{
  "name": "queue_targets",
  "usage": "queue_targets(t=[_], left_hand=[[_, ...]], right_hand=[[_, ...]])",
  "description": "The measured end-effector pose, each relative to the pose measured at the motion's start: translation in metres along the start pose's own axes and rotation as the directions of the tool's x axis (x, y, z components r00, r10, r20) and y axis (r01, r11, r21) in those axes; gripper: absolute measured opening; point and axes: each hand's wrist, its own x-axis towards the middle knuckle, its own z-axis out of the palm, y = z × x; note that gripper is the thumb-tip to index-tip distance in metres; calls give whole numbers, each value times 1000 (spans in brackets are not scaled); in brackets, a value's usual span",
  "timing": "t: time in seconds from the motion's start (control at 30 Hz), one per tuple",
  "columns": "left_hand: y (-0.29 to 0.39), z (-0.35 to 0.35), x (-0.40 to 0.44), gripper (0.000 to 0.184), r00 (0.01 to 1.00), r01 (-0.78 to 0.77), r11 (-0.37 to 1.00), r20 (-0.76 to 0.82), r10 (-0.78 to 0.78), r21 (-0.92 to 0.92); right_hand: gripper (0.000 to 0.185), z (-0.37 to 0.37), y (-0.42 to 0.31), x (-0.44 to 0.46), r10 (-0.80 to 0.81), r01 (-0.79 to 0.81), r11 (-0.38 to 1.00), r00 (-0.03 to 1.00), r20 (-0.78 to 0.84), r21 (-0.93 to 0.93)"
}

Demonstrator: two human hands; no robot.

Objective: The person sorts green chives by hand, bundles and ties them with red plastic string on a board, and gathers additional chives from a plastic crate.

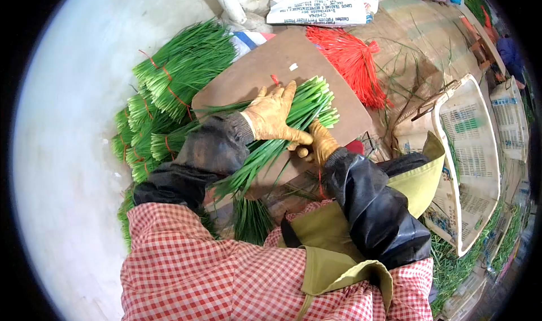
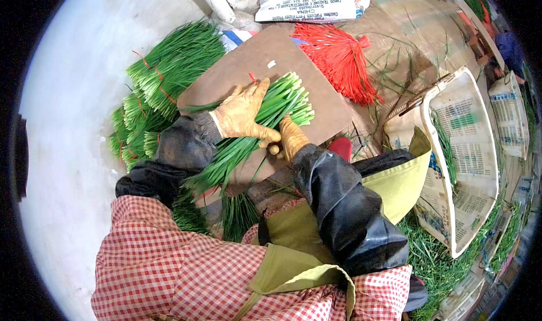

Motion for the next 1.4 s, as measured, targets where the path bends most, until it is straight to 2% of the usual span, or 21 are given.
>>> queue_targets(t=[0.07,0.1,0.13,0.17,0.23,0.3,0.37,0.43,0.47,0.5,0.7,0.8,0.83,0.9,0.97,1.07,1.23,1.3,1.33,1.37,1.4], left_hand=[[6,1,4,135,989,54,966,123,-87,252],[5,4,6,135,987,48,969,136,-83,244],[3,6,7,136,987,75,974,124,-103,213],[-1,10,9,139,986,104,978,110,-125,180],[-5,12,11,132,992,88,986,76,-100,141],[-9,8,14,128,978,135,987,146,-146,85],[-17,13,18,125,988,110,993,103,-115,53],[-19,9,18,125,984,110,994,144,-108,-7],[-21,13,19,125,988,99,995,117,-98,-9],[-20,11,19,125,989,103,995,109,-102,-9],[-21,14,16,126,991,94,995,97,-92,-17],[-21,10,17,127,990,83,995,115,-76,-58],[-20,10,16,127,990,86,995,114,-79,-51],[-22,10,18,127,990,91,995,112,-86,-43],[-23,11,18,127,989,80,995,129,-73,-56],[-24,14,18,125,992,68,997,109,-64,-30],[-22,11,17,125,987,89,996,135,-85,-19],[-22,14,17,125,989,79,997,130,-76,-16],[-22,15,17,125,988,86,996,129,-82,-24],[-22,14,18,126,988,93,995,123,-89,-30],[-21,12,16,124,991,84,995,110,-78,-46]], right_hand=[[65,2,1,4,-69,68,997,996,-53,-21],[76,2,2,11,-121,118,992,989,-89,-42],[85,-15,-6,10,93,-100,971,995,-42,-219],[88,-37,-20,8,266,-170,886,948,173,-430],[83,-51,-35,-4,215,-118,749,974,70,-652],[51,-65,-47,-38,-34,145,693,985,169,-706],[29,-98,-31,-36,-532,311,-97,786,314,-945],[22,-96,-21,-53,-392,153,-758,670,631,-634],[26,-90,-12,-59,-247,185,-857,670,700,-480],[22,-85,-5,-57,-126,318,-863,618,776,-393],[14,-65,23,-31,-90,292,-894,625,776,-339],[13,-56,27,-36,-414,443,-608,531,739,-659],[13,-54,26,-43,-411,443,-610,532,740,-657],[16,-54,19,-51,-266,237,-839,606,750,-490],[18,-61,14,-51,-160,252,-866,677,718,-431],[17,-73,14,-38,-86,393,-876,445,891,-280],[12,-61,27,-38,-90,282,-894,648,756,-348],[12,-58,23,-41,-295,360,-710,627,721,-605],[13,-49,19,-47,-440,449,-507,599,669,-735],[13,-41,17,-44,-442,449,-512,593,673,-732],[14,-31,15,-40,-618,584,-219,537,574,-782]])
